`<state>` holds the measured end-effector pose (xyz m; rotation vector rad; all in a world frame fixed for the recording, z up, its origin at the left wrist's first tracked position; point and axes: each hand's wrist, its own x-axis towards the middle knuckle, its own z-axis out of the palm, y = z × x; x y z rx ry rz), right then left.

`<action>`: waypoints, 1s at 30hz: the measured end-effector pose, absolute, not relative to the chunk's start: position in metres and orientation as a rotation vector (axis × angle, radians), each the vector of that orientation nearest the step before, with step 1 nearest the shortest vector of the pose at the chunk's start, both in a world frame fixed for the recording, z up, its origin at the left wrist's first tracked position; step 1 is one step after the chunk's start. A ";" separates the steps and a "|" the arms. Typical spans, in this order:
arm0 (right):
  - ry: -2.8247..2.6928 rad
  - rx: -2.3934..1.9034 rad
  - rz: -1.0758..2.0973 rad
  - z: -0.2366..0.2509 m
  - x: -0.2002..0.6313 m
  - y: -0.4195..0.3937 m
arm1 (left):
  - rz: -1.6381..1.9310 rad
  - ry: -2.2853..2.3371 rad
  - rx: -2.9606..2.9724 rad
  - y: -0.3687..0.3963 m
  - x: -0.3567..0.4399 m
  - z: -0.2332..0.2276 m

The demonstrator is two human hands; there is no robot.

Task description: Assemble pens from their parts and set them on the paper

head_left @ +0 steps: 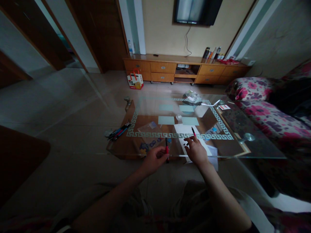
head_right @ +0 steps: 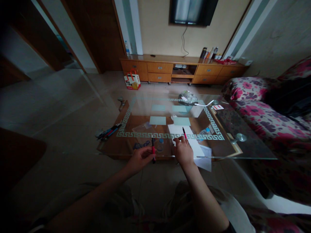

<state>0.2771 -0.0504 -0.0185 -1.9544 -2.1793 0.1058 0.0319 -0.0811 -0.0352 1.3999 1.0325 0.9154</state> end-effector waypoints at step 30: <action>-1.978 -1.844 0.357 -0.031 0.273 -0.037 | 0.887 0.997 1.362 -0.082 0.034 -0.028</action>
